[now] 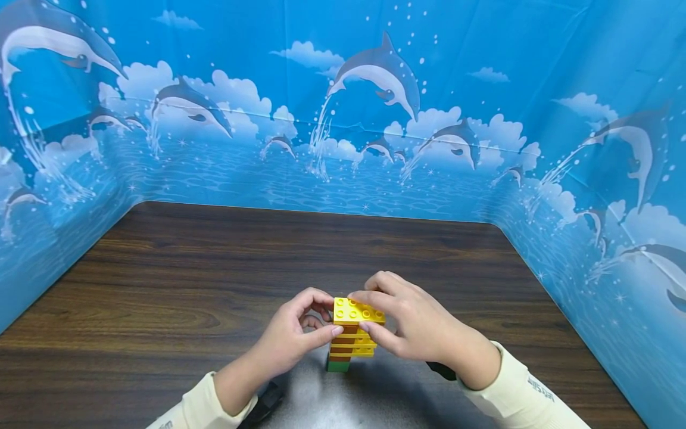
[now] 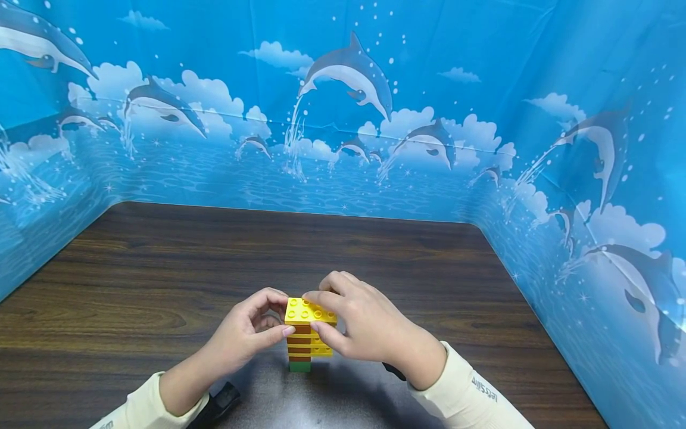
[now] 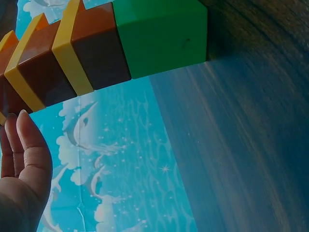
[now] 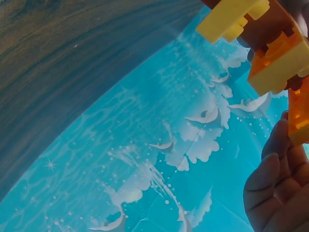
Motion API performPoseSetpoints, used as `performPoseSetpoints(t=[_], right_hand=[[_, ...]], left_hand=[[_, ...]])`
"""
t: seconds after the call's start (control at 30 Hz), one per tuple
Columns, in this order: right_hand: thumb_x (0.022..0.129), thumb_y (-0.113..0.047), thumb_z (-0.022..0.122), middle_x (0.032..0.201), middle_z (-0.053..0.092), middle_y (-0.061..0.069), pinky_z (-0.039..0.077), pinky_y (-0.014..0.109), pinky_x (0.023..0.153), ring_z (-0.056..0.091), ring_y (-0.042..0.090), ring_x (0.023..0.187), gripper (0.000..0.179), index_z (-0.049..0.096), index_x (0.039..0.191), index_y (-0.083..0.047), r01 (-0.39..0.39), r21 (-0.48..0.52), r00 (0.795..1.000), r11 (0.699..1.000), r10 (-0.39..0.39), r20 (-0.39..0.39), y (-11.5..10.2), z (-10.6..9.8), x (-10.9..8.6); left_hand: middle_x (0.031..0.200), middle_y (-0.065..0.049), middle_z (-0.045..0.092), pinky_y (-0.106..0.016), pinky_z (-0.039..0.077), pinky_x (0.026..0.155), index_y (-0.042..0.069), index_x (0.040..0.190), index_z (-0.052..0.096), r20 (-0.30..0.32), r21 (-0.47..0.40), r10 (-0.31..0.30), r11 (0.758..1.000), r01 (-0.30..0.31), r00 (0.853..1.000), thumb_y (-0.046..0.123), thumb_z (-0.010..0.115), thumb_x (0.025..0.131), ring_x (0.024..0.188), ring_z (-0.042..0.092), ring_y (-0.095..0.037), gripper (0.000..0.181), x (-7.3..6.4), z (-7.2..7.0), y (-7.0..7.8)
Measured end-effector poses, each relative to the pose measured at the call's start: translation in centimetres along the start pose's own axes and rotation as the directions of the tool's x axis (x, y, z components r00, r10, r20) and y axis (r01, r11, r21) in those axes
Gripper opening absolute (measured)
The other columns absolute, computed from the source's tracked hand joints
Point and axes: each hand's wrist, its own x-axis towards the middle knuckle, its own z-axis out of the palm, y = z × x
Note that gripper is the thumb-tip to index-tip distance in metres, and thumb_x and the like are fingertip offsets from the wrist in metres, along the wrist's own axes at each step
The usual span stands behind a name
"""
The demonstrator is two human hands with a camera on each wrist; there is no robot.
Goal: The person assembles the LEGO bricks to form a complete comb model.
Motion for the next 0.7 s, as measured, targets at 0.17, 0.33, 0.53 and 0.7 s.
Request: performPoseSetpoints(t=[0.17,0.33,0.53,0.7], right_hand=[[0.087,-0.024,0.068,0.102,0.055,-0.003,0.045,0.022,0.069,0.047,0.008,0.086,0.036,0.067,0.119,-0.010,-0.001,-0.001,1.000,1.000,0.001,0.003,0.0,0.0,0.0],[0.086,-0.024,0.069,0.102,0.055,-0.004,0.046,0.023,0.070,0.048,0.007,0.087,0.035,0.067,0.119,-0.011,-0.013,0.006,1.000,1.000,0.013,0.004,0.0,0.0,0.0],[0.086,-0.023,0.069,0.103,0.055,-0.005,0.047,0.024,0.071,0.048,0.007,0.088,0.035,0.067,0.120,-0.012,-0.043,0.011,0.999,0.999,0.043,0.018,-0.1,0.0,-0.1],[0.086,-0.023,0.071,0.105,0.056,-0.006,0.048,0.027,0.077,0.050,0.008,0.093,0.035,0.066,0.120,-0.013,-0.092,0.047,0.996,0.995,0.091,0.026,-0.3,-0.1,-0.3]], left_hand=[[0.105,-0.010,0.056,-0.026,0.050,0.077,0.001,0.115,0.057,-0.004,0.006,-0.004,1.000,0.004,1.000,0.014,0.068,0.089,0.094,0.053,-0.021,0.031,0.0,0.0,0.0],[0.104,-0.010,0.056,-0.026,0.050,0.076,0.001,0.116,0.056,-0.015,-0.004,0.035,0.999,-0.036,0.999,0.013,0.067,0.089,0.093,0.053,-0.020,0.032,0.1,-0.1,0.1],[0.108,-0.010,0.056,-0.026,0.051,0.078,0.000,0.114,0.058,-0.028,0.009,0.073,0.997,-0.073,0.997,0.011,0.065,0.090,0.095,0.053,-0.021,0.028,0.5,-0.3,0.9],[0.107,-0.010,0.057,-0.026,0.051,0.079,0.001,0.110,0.060,-0.032,0.017,0.065,0.998,-0.064,0.997,0.010,0.066,0.089,0.095,0.053,-0.022,0.024,0.6,-0.3,1.2]])
